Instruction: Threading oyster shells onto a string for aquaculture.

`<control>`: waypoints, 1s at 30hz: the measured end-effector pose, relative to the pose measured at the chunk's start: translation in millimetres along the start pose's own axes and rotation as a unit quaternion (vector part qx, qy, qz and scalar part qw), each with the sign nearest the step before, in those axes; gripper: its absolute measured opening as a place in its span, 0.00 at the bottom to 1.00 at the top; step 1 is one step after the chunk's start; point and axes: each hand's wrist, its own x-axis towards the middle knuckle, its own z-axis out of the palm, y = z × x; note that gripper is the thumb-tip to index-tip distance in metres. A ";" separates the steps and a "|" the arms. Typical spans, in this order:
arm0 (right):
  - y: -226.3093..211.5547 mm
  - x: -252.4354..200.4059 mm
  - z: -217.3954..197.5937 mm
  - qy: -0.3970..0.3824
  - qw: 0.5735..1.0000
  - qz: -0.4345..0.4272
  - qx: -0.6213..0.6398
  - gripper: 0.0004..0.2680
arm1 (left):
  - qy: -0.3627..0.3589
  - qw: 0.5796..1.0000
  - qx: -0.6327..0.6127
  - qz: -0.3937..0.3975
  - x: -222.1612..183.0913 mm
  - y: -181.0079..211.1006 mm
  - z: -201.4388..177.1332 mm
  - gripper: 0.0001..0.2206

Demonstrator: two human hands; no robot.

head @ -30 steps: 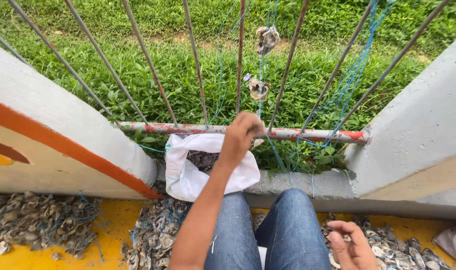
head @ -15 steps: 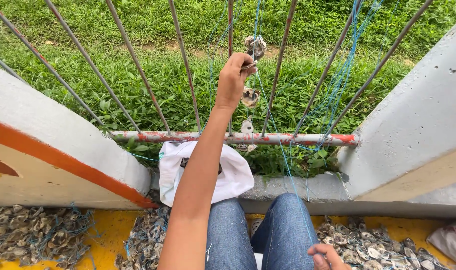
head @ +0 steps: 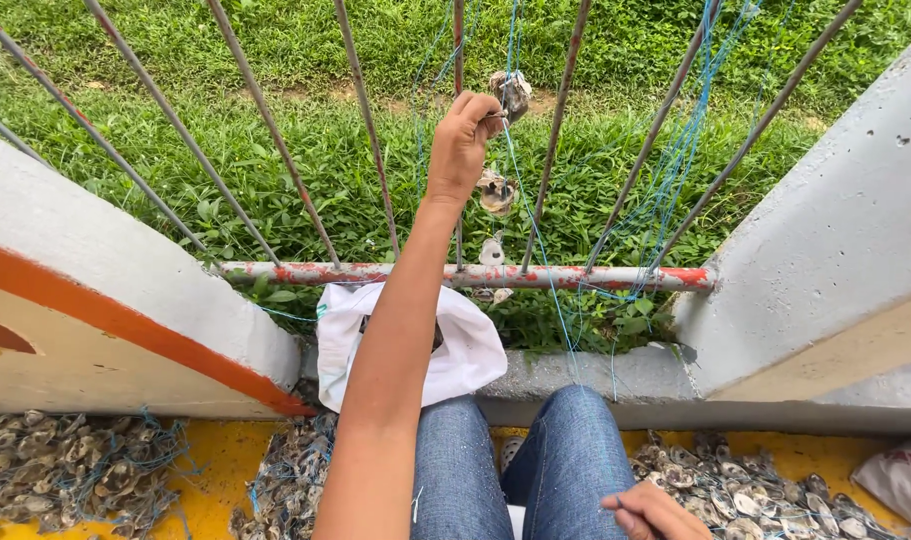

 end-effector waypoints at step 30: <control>-180.4 285.5 -35.2 -0.066 0.853 0.193 0.480 0.12 | -0.033 0.925 0.349 0.148 9.9 17.9 -20.7 0.08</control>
